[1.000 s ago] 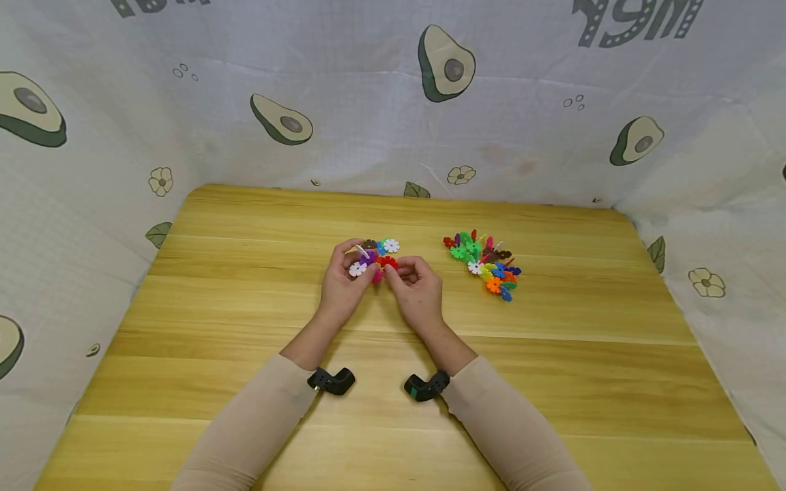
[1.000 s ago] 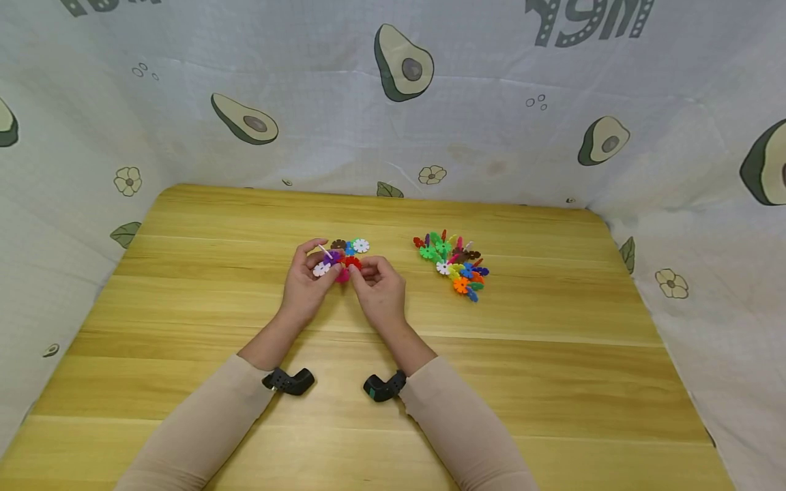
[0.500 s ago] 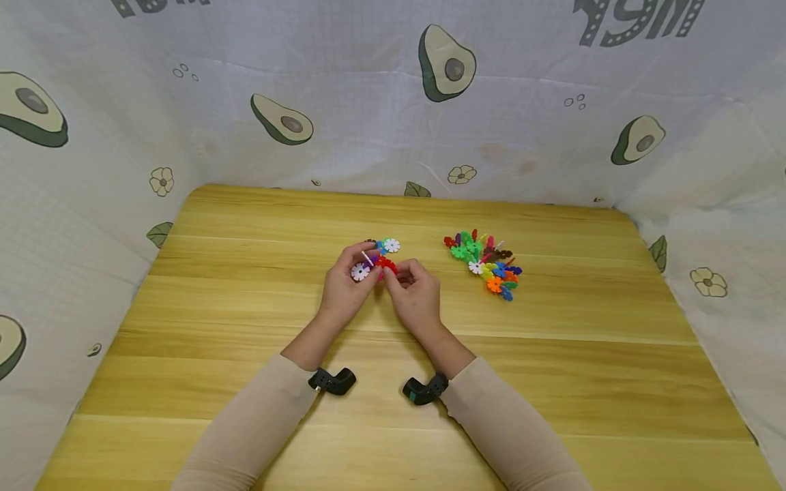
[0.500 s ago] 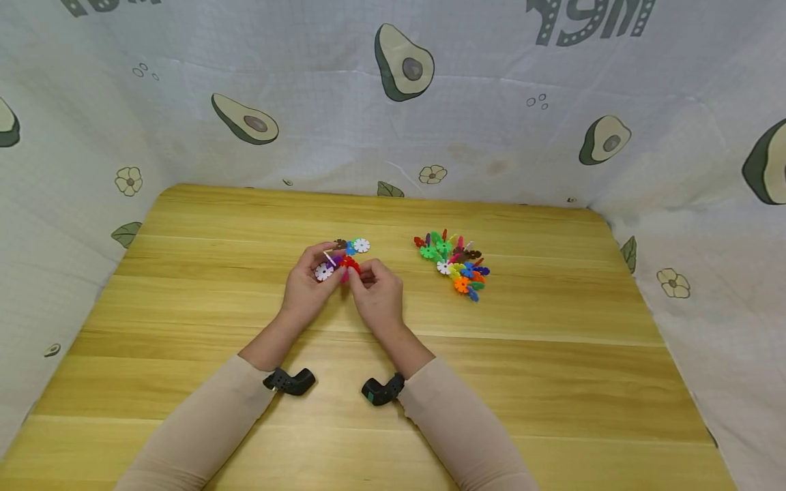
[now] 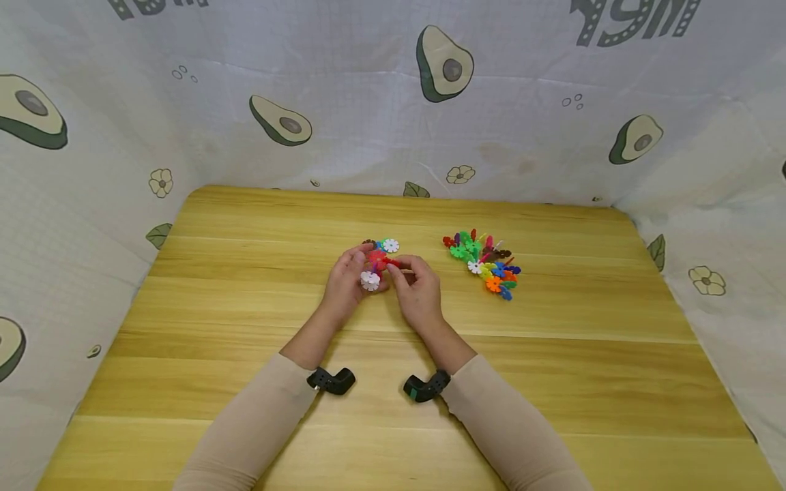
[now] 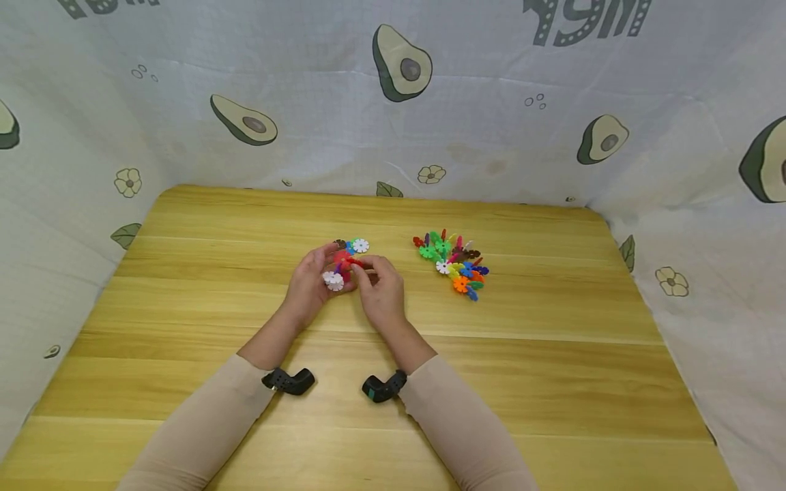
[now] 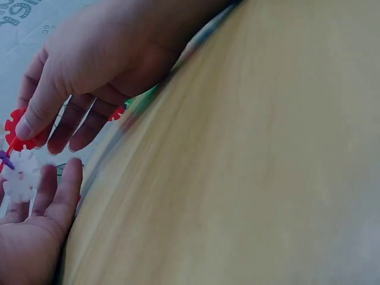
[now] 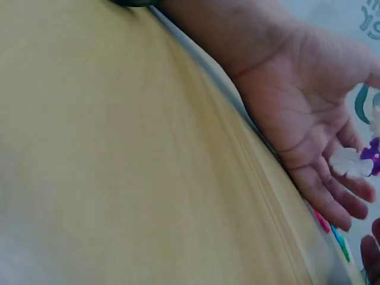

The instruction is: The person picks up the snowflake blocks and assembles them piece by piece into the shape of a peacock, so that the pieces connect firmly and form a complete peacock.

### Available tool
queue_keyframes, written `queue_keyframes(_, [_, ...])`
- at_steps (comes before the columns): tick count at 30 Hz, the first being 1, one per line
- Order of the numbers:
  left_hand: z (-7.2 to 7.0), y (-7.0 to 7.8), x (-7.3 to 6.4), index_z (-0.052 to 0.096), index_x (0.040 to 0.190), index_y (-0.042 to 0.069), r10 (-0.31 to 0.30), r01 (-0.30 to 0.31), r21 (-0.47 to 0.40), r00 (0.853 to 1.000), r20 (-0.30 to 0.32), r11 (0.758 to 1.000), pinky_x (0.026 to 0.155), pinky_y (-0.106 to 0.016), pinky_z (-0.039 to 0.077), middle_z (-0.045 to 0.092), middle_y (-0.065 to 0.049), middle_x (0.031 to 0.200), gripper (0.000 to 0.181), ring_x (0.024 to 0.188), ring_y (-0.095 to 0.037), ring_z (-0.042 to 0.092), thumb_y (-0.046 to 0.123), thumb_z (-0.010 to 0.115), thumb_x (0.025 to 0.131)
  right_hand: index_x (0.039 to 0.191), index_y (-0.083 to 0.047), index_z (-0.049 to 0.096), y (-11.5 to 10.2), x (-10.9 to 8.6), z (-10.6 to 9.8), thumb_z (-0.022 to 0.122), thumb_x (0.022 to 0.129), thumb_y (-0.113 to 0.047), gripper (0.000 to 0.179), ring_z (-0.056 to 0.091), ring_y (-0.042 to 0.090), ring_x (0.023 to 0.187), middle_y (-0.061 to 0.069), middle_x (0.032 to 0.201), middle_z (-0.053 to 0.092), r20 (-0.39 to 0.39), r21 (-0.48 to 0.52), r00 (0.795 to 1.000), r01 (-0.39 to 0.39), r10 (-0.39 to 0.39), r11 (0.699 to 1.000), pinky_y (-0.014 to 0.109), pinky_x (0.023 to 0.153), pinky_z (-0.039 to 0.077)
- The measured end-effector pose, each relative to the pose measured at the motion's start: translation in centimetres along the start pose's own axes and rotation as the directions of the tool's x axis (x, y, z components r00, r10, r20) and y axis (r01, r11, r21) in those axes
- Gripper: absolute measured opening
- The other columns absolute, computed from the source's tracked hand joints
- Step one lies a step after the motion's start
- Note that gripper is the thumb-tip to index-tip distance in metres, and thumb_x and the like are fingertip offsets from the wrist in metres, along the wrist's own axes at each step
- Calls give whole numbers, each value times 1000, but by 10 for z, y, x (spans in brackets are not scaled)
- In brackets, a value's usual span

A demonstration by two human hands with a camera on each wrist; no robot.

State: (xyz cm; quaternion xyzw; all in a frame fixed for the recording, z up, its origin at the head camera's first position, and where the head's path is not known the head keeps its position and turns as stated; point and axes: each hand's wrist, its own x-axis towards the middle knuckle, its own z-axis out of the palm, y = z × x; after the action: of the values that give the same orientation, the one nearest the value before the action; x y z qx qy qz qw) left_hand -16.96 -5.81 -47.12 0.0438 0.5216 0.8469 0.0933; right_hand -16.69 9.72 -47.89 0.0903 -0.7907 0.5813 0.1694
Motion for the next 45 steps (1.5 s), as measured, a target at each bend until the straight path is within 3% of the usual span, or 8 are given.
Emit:
queue_keyframes(9, [-1, -1, 1, 51, 105, 12, -130, 123, -102, 989, -67, 987, 78, -38, 66, 64, -5, 105, 9, 88, -14, 73, 15, 44, 110, 109, -2, 74, -3, 4, -9, 74, 94, -11, 16, 67, 30, 106, 14, 108, 74, 40, -84, 983, 181, -178, 980, 46, 95, 56])
queue_keyframes(15, [-2, -2, 2, 50, 102, 14, -113, 103, -129, 991, -72, 986, 74, -37, 66, 65, -6, 99, 10, 85, -16, 75, 15, 44, 110, 114, -4, 71, -1, 21, -33, 69, 98, -18, 22, 59, 35, 118, 16, 119, 68, -130, -362, 985, 56, -110, 930, 52, 107, 47])
queue_keyframes(18, [-2, -1, 2, 49, 101, 13, -107, 100, -120, 993, -55, 988, 75, -36, 66, 65, -6, 97, 11, 84, -15, 75, 14, 43, 110, 124, -7, 67, 4, 32, -54, 65, 99, -27, 31, 47, 39, 130, 17, 133, 59, -214, -506, 977, -121, 11, 854, 57, 116, 35])
queue_keyframes(22, [-2, 1, 1, 50, 101, 13, -97, 91, -108, 994, -46, 990, 75, -37, 66, 66, -8, 96, 11, 85, -16, 75, 14, 43, 110, 141, -9, 52, 11, 41, -82, 58, 102, -42, 52, 28, 47, 143, 24, 153, 39, -261, -644, 941, -336, 215, 687, 66, 124, 14])
queue_keyframes(27, [-1, 1, 1, 51, 102, 14, -91, 86, -99, 995, -44, 991, 77, -39, 66, 66, -5, 96, 10, 85, -16, 74, 15, 45, 110, 150, -7, 40, 15, 44, -107, 49, 103, -49, 64, 28, 57, 142, 31, 159, 29, -174, -736, 909, -376, 379, 564, 70, 121, 14])
queue_keyframes(34, [2, -6, -3, 51, 101, 14, -135, 128, -115, 989, -55, 985, 79, -40, 66, 65, -3, 96, 11, 80, -15, 73, 13, 44, 110, 152, -13, 43, 17, 43, -131, 58, 96, -36, 62, 28, 53, 147, 22, 158, 40, 131, -720, 927, -154, 351, 676, 76, 121, -1])
queue_keyframes(38, [3, -7, -4, 50, 101, 14, -135, 127, -122, 989, -61, 984, 78, -39, 66, 65, -4, 94, 11, 79, -16, 73, 13, 44, 110, 149, -13, 48, 20, 44, -140, 61, 95, -27, 57, 26, 48, 150, 21, 150, 49, 188, -654, 932, -116, 309, 747, 76, 119, -7])
queue_keyframes(45, [0, -1, 0, 50, 103, 14, -120, 112, -114, 991, -59, 987, 78, -38, 66, 65, -3, 94, 8, 78, -14, 73, 15, 45, 109, 122, -1, 59, 14, 50, -142, 63, 99, -38, 43, 44, 50, 134, 28, 144, 50, 42, -703, 940, -213, 338, 679, 70, 118, 22])
